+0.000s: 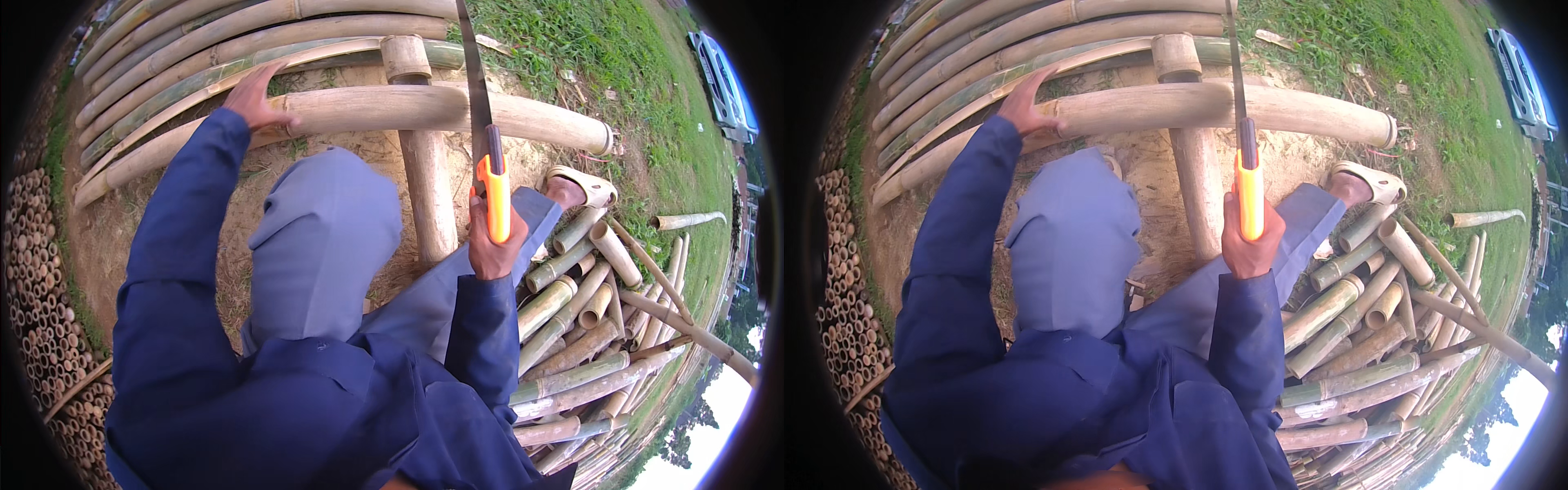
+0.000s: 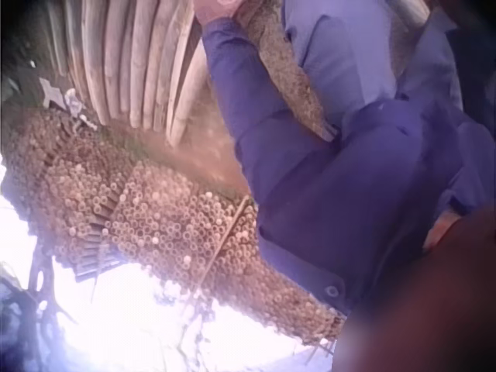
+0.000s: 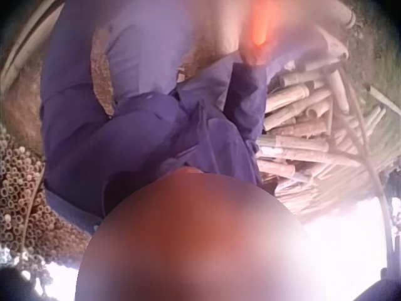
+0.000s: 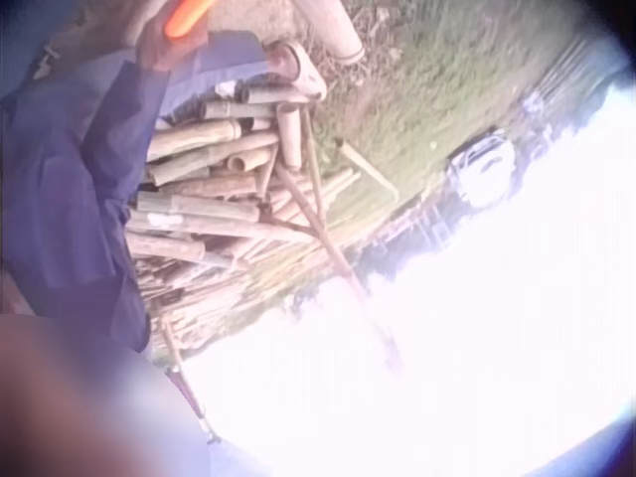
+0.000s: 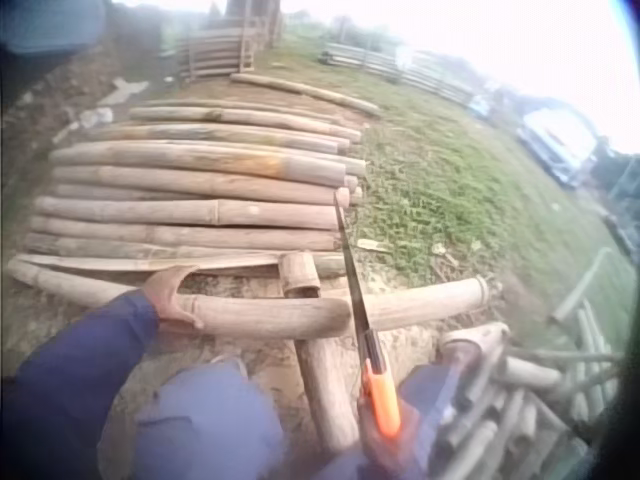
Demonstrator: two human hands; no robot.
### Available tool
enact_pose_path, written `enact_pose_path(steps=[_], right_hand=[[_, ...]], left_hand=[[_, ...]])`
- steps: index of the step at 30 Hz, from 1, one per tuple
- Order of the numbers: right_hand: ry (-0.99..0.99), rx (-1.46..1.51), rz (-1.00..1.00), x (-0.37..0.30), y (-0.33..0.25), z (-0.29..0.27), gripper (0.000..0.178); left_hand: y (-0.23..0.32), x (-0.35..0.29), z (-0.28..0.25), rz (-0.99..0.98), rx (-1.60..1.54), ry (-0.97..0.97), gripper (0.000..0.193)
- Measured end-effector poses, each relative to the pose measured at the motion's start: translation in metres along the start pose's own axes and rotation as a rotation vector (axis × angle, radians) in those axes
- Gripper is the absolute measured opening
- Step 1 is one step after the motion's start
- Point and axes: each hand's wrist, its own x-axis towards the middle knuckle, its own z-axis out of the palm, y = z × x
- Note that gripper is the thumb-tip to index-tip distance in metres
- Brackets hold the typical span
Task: The person sits on the ground and uses a hand saw to cut bamboo poles into shorter sections. They repeatedly position a pole between their legs, saw through it, and then move the cut pieces aside to continue with the next pole.
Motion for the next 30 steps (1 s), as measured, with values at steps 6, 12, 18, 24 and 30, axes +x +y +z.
enact_pose_path(steps=[6,12,18,24,30], right_hand=[[-0.025,-0.031,0.043,0.018,-0.005,0.005,0.015],[0.008,-0.01,-0.029,0.043,-0.008,0.015,0.017],[-0.054,-0.023,0.04,0.059,0.007,0.014,0.015],[-0.051,-0.04,0.195,-0.011,-0.04,-0.017,0.019],[-0.032,0.06,0.265,-0.027,-0.013,-0.033,0.02]], left_hand=[[-0.05,-0.05,0.027,0.013,0.24,0.04,0.111],[-0.062,-0.035,0.034,-0.024,0.268,0.016,0.087],[-0.066,-0.025,0.028,-0.022,0.281,-0.043,0.086],[-0.075,-0.023,0.03,0.019,0.27,-0.03,0.09],[-0.078,-0.021,0.031,0.027,0.256,-0.024,0.09]])
